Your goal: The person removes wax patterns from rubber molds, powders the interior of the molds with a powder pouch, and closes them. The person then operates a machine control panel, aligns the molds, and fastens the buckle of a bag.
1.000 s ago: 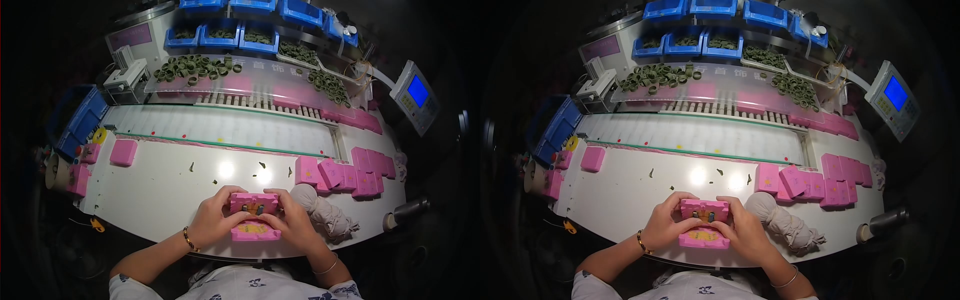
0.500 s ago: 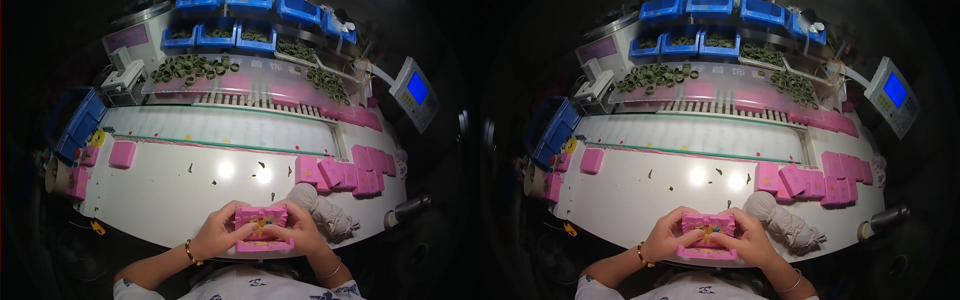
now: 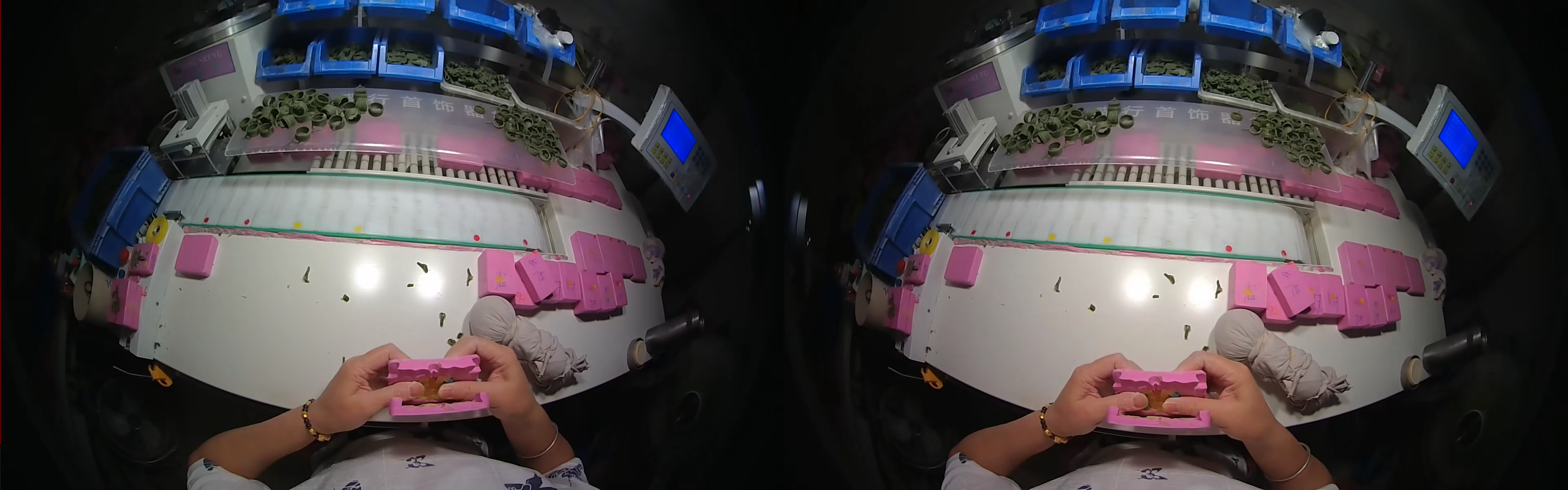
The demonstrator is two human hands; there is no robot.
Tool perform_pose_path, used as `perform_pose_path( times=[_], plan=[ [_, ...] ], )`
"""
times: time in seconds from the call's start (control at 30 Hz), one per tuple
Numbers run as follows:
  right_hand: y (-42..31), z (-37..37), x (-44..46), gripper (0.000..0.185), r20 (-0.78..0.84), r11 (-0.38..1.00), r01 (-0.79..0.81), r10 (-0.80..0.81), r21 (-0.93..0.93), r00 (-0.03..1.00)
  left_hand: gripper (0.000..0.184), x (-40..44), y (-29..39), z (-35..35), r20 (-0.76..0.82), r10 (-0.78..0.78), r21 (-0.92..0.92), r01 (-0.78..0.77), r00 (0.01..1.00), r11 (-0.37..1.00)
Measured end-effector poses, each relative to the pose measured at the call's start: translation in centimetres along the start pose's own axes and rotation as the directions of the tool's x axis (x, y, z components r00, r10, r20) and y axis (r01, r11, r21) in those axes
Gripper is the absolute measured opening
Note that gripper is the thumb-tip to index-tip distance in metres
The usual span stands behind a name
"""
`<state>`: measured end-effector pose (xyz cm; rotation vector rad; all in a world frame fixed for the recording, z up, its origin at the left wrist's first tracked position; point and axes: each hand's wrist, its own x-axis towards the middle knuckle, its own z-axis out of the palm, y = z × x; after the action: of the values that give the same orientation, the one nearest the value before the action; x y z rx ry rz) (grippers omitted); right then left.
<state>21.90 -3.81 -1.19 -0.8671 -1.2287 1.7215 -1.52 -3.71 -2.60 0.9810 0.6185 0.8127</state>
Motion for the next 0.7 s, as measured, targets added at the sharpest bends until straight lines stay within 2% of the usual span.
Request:
perform_pose_path(
  times=[0.1,0.2,0.4,0.5,0.6,0.7],
  plan=[
    [-0.4,0.3,0.0,0.027,0.000,0.997,-0.028,0.028,0.079,1.000,0.016,0.0,-0.4,-0.2,0.009,-0.019,-0.053,0.019,1.000,0.998],
    [-0.2,0.1,-0.1,0.026,-0.009,0.997,-0.029,0.029,0.077,1.000,0.018,0.0,-0.5,-0.6,0.022,-0.048,-0.070,0.050,0.999,0.996],
    [-0.1,0.2,-0.2,0.026,-0.025,0.999,0.039,-0.038,0.019,0.999,0.029,0.0,0.4,-0.7,0.023,-0.097,-0.040,0.098,0.995,0.994],
    [0.2,-0.2,-0.1,0.024,0.016,0.985,0.133,-0.132,-0.113,0.991,0.032,-0.1,0.6,-0.6,0.015,-0.128,-0.078,0.129,0.992,0.989],
    [0.1,0.1,-0.1,0.023,-0.001,0.972,0.147,-0.150,-0.181,0.989,0.031,-0.1,0.5,-0.9,0.021,-0.152,-0.066,0.153,0.988,0.986],
    [-0.2,0.6,-0.2,0.023,-0.053,0.987,0.098,-0.105,-0.130,0.993,0.028,-0.1,0.7,-0.6,0.010,-0.123,-0.062,0.124,0.992,0.990]
  ],
)
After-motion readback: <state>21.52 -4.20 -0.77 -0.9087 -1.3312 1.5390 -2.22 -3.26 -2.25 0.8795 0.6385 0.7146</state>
